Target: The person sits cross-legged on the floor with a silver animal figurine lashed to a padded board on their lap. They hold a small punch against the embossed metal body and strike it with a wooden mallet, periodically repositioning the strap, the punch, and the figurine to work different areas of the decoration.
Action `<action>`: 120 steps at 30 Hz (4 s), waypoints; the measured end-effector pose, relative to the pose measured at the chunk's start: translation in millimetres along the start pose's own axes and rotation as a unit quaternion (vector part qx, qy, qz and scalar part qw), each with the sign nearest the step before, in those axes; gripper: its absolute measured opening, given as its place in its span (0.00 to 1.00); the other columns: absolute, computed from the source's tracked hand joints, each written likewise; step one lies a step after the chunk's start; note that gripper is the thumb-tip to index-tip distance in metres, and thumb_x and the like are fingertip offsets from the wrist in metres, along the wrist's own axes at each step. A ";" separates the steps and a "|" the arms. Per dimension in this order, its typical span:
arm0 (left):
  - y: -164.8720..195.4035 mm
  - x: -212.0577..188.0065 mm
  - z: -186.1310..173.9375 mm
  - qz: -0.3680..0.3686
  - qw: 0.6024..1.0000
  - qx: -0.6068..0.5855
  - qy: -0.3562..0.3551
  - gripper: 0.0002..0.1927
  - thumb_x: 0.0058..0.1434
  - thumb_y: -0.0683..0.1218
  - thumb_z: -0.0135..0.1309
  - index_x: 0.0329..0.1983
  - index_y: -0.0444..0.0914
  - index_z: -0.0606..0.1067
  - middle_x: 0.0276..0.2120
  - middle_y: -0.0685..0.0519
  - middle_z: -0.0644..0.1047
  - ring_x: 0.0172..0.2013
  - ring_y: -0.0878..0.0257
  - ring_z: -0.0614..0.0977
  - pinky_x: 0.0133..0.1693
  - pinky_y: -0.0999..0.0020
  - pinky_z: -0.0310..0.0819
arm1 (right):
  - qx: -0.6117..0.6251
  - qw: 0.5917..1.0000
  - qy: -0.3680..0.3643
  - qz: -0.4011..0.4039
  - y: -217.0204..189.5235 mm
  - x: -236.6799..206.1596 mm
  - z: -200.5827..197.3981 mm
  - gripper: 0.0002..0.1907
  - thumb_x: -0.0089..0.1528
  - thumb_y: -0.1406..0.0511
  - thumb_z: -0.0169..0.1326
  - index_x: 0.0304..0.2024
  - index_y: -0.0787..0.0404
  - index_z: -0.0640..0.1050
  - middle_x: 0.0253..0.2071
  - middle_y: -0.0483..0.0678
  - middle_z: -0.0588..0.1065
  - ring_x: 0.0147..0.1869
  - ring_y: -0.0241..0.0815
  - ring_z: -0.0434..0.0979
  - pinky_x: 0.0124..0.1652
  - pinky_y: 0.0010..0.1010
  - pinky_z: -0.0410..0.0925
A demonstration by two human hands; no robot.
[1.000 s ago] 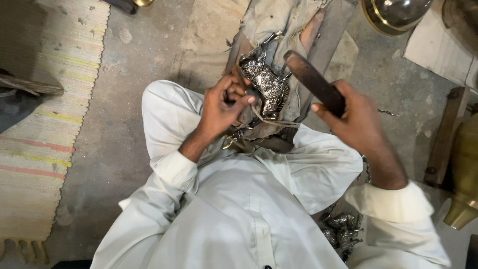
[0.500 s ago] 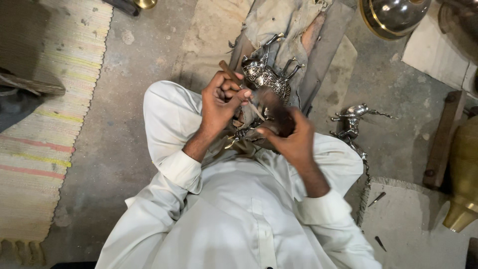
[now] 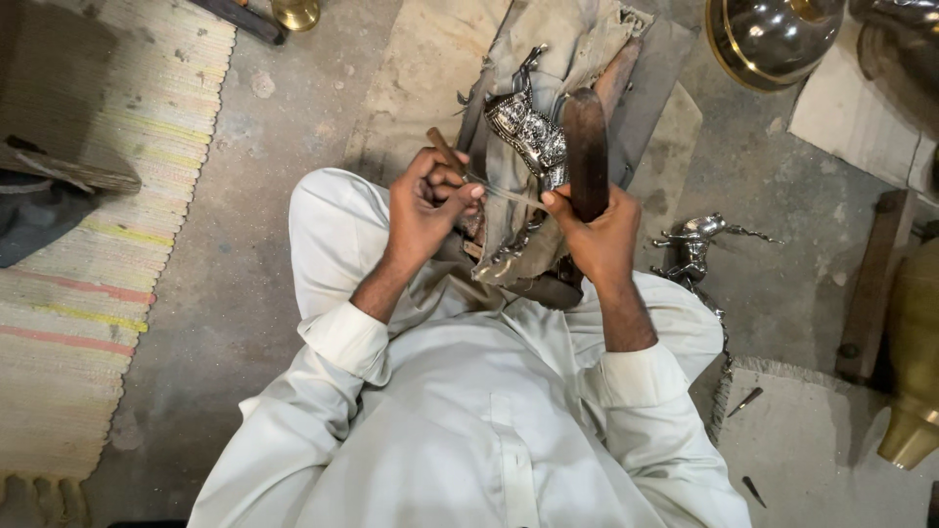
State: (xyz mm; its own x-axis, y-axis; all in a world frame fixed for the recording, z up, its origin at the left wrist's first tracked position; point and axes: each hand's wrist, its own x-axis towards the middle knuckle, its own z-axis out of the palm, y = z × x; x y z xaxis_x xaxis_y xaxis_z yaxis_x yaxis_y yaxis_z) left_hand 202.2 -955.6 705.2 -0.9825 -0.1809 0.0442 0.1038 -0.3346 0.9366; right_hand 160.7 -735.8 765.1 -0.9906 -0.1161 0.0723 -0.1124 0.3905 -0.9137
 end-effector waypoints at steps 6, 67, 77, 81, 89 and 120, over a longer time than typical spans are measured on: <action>4.4 27.0 16.0 0.105 0.991 0.083 -0.004 0.19 0.64 0.32 0.63 0.57 0.31 0.73 0.38 0.49 0.83 0.38 0.68 0.85 0.39 0.75 0.82 | 0.086 0.990 -0.033 0.109 6.5 1.0 -4.7 0.13 0.58 0.67 0.71 0.38 0.66 0.79 0.29 0.44 0.78 0.30 0.32 0.76 0.31 0.25 0.68; -22.0 41.7 47.6 0.294 0.924 0.245 0.014 0.18 0.68 0.31 0.52 0.59 0.32 0.68 0.47 0.44 0.83 0.47 0.57 0.88 0.45 0.66 0.86 | -0.608 0.647 -0.050 -0.458 -146.1 60.6 -120.4 0.12 0.58 0.67 0.63 0.44 0.54 0.77 0.38 0.45 0.72 0.42 0.44 0.75 0.43 0.35 0.63; -21.3 38.1 45.2 0.268 0.916 0.297 0.021 0.11 0.66 0.34 0.60 0.49 0.36 0.74 0.38 0.51 0.85 0.32 0.59 0.87 0.33 0.65 0.79 | -0.617 0.638 -0.052 -0.458 -146.4 58.1 -109.9 0.11 0.56 0.67 0.59 0.41 0.53 0.76 0.37 0.43 0.70 0.42 0.43 0.74 0.41 0.33 0.62; -21.8 38.3 45.9 0.294 0.903 0.313 0.018 0.13 0.63 0.34 0.59 0.50 0.36 0.75 0.38 0.49 0.85 0.31 0.57 0.87 0.32 0.64 0.79 | -0.629 0.615 -0.035 -0.475 -144.4 56.0 -111.7 0.07 0.61 0.68 0.58 0.40 0.54 0.75 0.40 0.42 0.71 0.42 0.41 0.73 0.42 0.32 0.62; -16.4 33.4 48.7 0.297 0.901 0.315 0.012 0.16 0.65 0.36 0.60 0.55 0.36 0.73 0.39 0.48 0.85 0.30 0.55 0.86 0.32 0.62 0.78 | -0.648 0.592 -0.030 -0.478 -140.6 57.0 -113.9 0.08 0.58 0.68 0.57 0.40 0.52 0.76 0.37 0.40 0.71 0.40 0.39 0.73 0.40 0.31 0.61; -25.8 33.0 49.5 0.372 0.837 0.397 -0.062 0.18 0.55 0.34 0.57 0.50 0.31 0.73 0.42 0.40 0.81 0.40 0.44 0.86 0.44 0.54 0.83 | -0.611 0.641 -0.044 -0.463 -121.8 37.1 -136.9 0.11 0.56 0.67 0.60 0.41 0.52 0.77 0.34 0.41 0.65 0.40 0.43 0.68 0.41 0.34 0.58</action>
State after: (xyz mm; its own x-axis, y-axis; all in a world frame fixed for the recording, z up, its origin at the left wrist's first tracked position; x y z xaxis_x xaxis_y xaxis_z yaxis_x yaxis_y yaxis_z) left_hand 159.5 -907.2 699.7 -0.7047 0.0484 0.7078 0.6077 0.5560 0.5671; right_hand 127.0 -662.7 933.8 -0.4534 -0.8442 0.2859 -0.6785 0.5349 0.5034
